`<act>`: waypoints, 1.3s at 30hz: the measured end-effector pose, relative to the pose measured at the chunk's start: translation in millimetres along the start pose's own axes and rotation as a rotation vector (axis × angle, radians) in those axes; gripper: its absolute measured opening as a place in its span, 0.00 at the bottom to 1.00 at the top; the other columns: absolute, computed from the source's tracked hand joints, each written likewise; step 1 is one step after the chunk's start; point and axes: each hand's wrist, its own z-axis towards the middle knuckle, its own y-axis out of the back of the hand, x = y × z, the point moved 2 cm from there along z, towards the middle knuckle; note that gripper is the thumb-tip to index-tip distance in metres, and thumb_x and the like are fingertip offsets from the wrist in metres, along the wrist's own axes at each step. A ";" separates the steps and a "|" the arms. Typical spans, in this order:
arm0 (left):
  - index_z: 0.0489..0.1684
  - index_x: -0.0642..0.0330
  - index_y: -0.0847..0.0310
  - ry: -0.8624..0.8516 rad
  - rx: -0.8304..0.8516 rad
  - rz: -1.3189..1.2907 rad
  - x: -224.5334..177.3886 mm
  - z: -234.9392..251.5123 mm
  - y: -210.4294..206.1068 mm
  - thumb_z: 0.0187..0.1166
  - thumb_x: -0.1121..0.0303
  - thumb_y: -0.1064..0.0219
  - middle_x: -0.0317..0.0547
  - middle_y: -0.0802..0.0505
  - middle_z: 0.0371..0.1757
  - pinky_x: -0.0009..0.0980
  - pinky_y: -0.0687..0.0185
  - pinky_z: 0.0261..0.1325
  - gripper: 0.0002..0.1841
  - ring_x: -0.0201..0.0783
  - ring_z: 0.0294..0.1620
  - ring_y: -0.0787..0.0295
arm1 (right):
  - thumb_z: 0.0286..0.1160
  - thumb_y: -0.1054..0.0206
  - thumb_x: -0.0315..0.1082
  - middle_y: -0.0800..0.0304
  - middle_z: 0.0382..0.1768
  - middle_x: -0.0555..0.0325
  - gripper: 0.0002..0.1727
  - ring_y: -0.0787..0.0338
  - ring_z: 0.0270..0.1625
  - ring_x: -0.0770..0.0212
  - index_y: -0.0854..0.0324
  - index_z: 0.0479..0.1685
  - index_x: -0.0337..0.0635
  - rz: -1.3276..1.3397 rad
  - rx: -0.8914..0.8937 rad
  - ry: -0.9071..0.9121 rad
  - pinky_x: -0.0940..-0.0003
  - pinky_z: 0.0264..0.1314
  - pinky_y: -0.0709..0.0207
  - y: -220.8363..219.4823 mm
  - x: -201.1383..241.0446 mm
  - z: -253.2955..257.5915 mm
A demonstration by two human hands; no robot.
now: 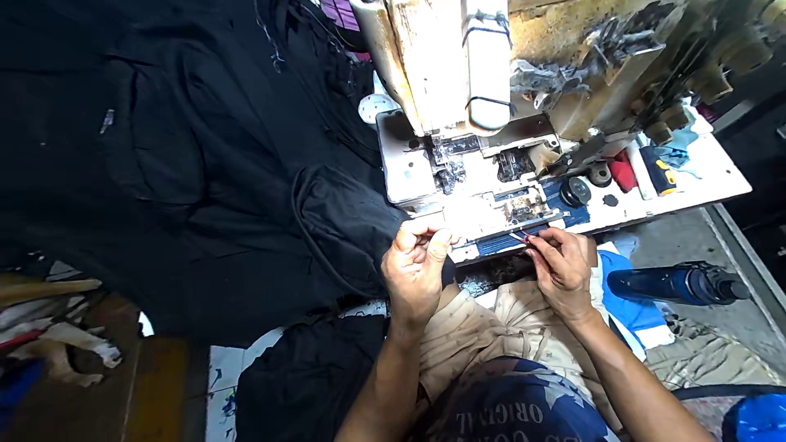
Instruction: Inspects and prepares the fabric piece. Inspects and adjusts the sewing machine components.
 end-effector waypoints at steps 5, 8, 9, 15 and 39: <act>0.55 0.62 0.19 -0.045 -0.026 -0.118 -7.1 9.2 14.2 0.84 0.74 0.36 0.50 0.08 0.42 0.47 0.07 0.51 0.08 0.47 0.41 0.07 | 0.78 0.33 0.25 0.11 0.54 0.46 0.13 0.14 0.53 0.55 0.06 0.54 0.45 0.059 0.028 0.015 0.63 0.59 0.18 -1.1 -1.6 -1.2; 0.55 0.59 0.18 -0.085 -0.046 -0.213 -17.8 14.7 25.2 0.86 0.69 0.35 0.48 0.07 0.41 0.46 0.07 0.50 0.07 0.46 0.41 0.06 | 0.77 0.34 0.23 0.11 0.55 0.45 0.13 0.14 0.53 0.55 0.06 0.52 0.43 0.074 0.023 0.029 0.64 0.59 0.18 -2.0 1.4 1.8; 0.54 0.58 0.18 -0.098 -0.052 -0.239 -21.9 16.3 28.4 0.86 0.68 0.35 0.48 0.07 0.40 0.45 0.07 0.50 0.07 0.46 0.42 0.07 | 0.77 0.34 0.22 0.11 0.54 0.45 0.14 0.13 0.53 0.55 0.06 0.52 0.43 0.075 0.020 0.031 0.64 0.59 0.17 -2.6 3.4 3.6; 0.50 0.54 0.20 -0.133 -0.109 -0.325 -35.4 19.3 46.1 0.87 0.67 0.36 0.43 0.10 0.36 0.41 0.08 0.47 0.04 0.43 0.39 0.09 | 0.77 0.34 0.22 0.10 0.53 0.46 0.12 0.12 0.55 0.54 0.06 0.51 0.41 0.061 0.020 0.034 0.63 0.60 0.16 -10.1 8.6 4.8; 0.43 0.59 0.18 -0.234 -0.038 -0.718 -63.5 6.5 88.4 0.80 0.70 0.30 0.45 0.12 0.31 0.34 0.13 0.31 0.04 0.42 0.27 0.14 | 0.85 0.36 0.44 0.08 0.36 0.49 0.16 0.07 0.41 0.45 0.11 0.39 0.43 -0.278 0.380 -0.149 0.40 0.41 0.16 -12.8 9.7 147.7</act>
